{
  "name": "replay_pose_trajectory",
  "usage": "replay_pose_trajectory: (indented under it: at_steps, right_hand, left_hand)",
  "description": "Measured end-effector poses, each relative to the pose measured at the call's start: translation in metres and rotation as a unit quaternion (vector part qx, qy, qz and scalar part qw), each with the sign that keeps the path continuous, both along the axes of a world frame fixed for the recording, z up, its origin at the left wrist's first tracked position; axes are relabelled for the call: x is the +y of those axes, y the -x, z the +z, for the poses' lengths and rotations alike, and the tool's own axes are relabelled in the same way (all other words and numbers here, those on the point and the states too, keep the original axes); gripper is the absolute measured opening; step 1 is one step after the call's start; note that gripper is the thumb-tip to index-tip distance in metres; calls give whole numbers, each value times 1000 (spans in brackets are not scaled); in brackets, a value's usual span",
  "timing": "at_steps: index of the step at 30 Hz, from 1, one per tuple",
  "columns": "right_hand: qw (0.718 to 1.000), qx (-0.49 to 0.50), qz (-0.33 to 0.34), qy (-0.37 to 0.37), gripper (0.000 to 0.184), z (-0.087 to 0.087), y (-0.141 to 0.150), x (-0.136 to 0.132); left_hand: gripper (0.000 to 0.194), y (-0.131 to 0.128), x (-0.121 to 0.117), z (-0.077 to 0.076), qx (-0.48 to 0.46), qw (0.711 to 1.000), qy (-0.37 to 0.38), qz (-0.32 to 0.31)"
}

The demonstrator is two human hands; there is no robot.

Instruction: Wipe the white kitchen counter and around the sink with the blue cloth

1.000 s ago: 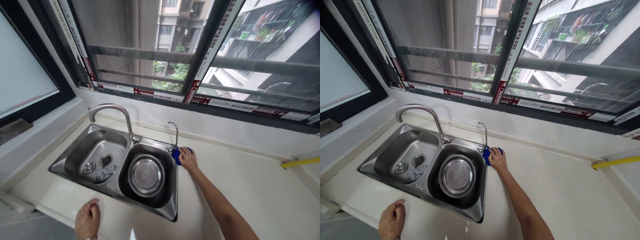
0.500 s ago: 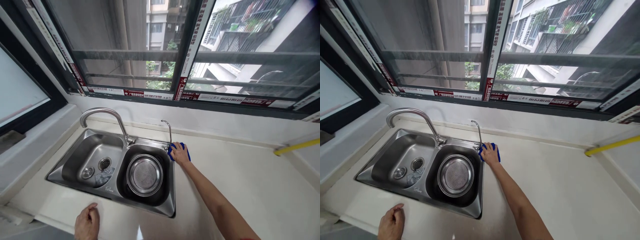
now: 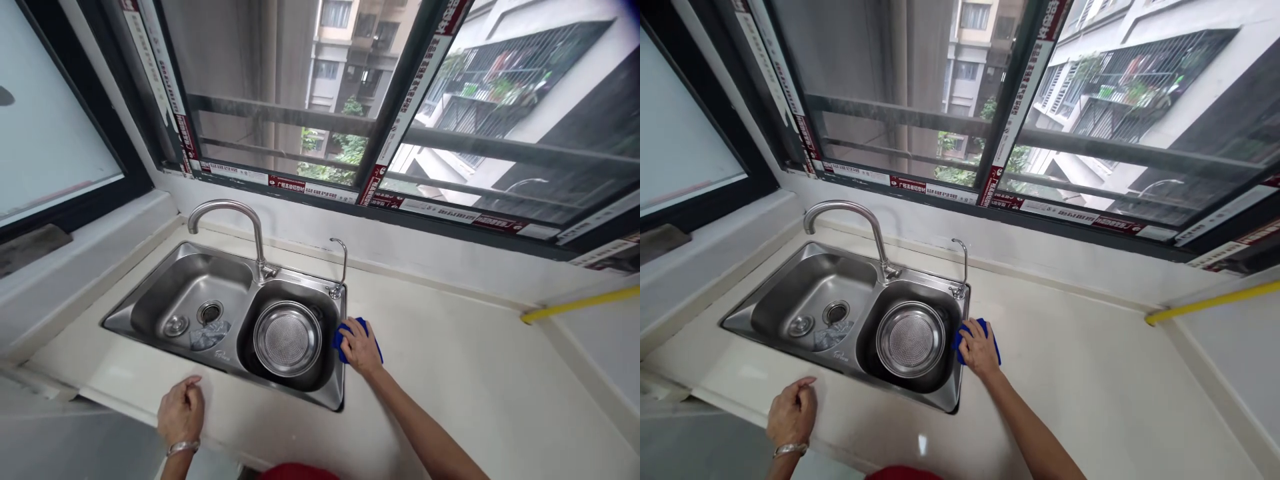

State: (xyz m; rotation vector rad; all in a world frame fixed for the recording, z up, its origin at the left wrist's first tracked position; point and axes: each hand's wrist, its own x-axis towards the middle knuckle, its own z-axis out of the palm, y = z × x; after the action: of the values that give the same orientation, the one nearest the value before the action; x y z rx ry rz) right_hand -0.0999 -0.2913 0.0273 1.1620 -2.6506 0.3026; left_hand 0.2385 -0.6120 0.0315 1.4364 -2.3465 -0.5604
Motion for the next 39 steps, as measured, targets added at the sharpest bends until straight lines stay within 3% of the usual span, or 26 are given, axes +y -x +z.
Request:
replay_pose_trajectory:
  at_steps: [12, 19, 28, 39]
  right_hand:
    - [995, -17, 96, 18, 35, -3, -117, 46]
    - [994, -11, 107, 5, 41, -12, -147, 53]
    - [991, -27, 133, 8, 50, -19, -170, 14]
    - [983, 43, 174, 46, 60, -21, -207, -81]
  left_hand:
    - [43, -1, 3, -2, 17, 1000, 22, -11]
    - [42, -2, 4, -2, 18, 1000, 11, -10]
    - [36, -5, 6, -8, 46, 999, 12, -10]
    - [28, -8, 16, -7, 89, 996, 11, 0]
